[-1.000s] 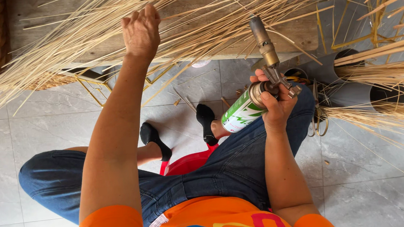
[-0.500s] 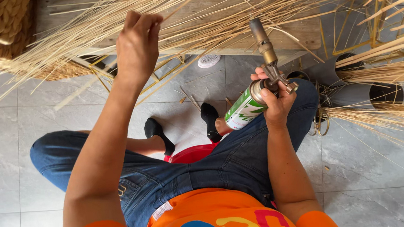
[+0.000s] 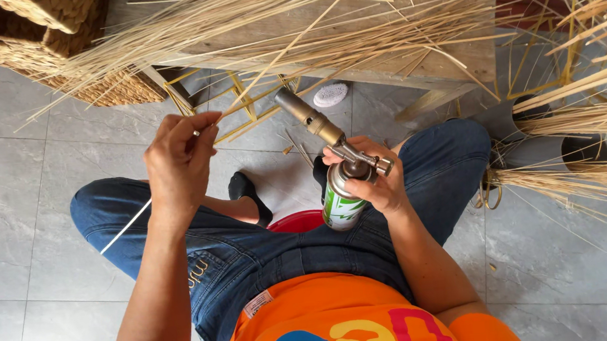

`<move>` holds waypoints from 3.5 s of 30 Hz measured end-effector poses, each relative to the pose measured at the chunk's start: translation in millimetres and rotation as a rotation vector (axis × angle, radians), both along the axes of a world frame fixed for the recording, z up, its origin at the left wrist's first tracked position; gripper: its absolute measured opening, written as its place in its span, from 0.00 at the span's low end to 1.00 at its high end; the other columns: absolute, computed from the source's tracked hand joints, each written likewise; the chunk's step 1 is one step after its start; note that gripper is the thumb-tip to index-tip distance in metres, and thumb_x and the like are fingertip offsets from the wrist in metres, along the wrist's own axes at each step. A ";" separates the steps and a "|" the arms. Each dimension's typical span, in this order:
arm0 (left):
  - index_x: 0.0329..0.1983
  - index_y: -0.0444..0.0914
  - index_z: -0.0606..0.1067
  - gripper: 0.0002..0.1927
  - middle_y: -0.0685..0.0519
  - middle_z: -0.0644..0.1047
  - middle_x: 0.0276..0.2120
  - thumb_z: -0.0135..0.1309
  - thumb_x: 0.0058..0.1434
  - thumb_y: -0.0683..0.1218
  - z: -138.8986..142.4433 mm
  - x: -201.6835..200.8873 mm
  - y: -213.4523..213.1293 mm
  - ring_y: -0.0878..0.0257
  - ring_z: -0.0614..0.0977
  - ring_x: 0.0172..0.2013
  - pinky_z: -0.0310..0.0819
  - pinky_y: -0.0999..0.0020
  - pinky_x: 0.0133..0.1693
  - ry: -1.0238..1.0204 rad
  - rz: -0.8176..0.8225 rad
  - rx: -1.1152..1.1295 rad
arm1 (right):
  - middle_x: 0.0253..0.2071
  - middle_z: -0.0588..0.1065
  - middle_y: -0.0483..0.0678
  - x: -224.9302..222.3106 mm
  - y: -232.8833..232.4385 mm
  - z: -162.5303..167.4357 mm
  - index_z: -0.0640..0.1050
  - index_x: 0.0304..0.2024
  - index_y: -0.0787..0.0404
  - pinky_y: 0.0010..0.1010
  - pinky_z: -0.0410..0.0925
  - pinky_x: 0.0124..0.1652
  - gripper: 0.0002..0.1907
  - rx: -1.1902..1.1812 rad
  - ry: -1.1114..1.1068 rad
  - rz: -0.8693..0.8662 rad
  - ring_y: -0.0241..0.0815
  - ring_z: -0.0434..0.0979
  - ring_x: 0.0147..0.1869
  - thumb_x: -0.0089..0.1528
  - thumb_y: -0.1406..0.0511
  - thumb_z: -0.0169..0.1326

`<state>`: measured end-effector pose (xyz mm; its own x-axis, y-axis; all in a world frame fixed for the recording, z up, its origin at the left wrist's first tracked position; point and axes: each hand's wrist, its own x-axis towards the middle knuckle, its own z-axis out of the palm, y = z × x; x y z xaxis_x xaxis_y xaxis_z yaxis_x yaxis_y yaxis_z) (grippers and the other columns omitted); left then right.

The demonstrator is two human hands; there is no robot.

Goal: The person uses a handheld blowtorch to heat thin dried reed strips one at a time, then inserts them into a woven basket structure. The person repeatedly heats and places individual strips into the basket frame.

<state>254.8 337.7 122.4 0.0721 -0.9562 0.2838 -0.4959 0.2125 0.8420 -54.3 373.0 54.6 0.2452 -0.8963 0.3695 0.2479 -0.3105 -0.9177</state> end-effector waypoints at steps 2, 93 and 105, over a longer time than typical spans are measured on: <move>0.49 0.36 0.82 0.08 0.51 0.76 0.34 0.60 0.68 0.37 5.6 9.9 11.4 0.68 0.81 0.28 0.73 0.73 0.30 -0.007 0.012 -0.003 | 0.55 0.77 0.60 1.2 1.4 2.0 0.78 0.53 0.73 0.43 0.76 0.60 0.22 0.005 -0.013 -0.043 0.54 0.82 0.58 0.58 0.67 0.60; 0.44 0.32 0.76 0.07 0.52 0.81 0.35 0.60 0.65 0.35 -2.9 46.1 60.7 0.70 0.84 0.34 0.80 0.76 0.36 0.137 -0.010 0.113 | 0.53 0.77 0.62 -51.2 -19.1 31.2 0.77 0.51 0.73 0.39 0.78 0.52 0.22 -0.070 -0.171 -0.476 0.53 0.83 0.51 0.60 0.64 0.58; 0.52 0.34 0.76 0.03 0.52 0.79 0.45 0.57 0.78 0.36 -4.4 48.4 41.7 0.69 0.79 0.41 0.76 0.75 0.46 0.651 0.094 -0.345 | 0.56 0.76 0.64 -15.2 -6.3 19.6 0.76 0.55 0.75 0.40 0.78 0.53 0.24 -0.016 -0.232 -0.317 0.52 0.83 0.52 0.61 0.64 0.56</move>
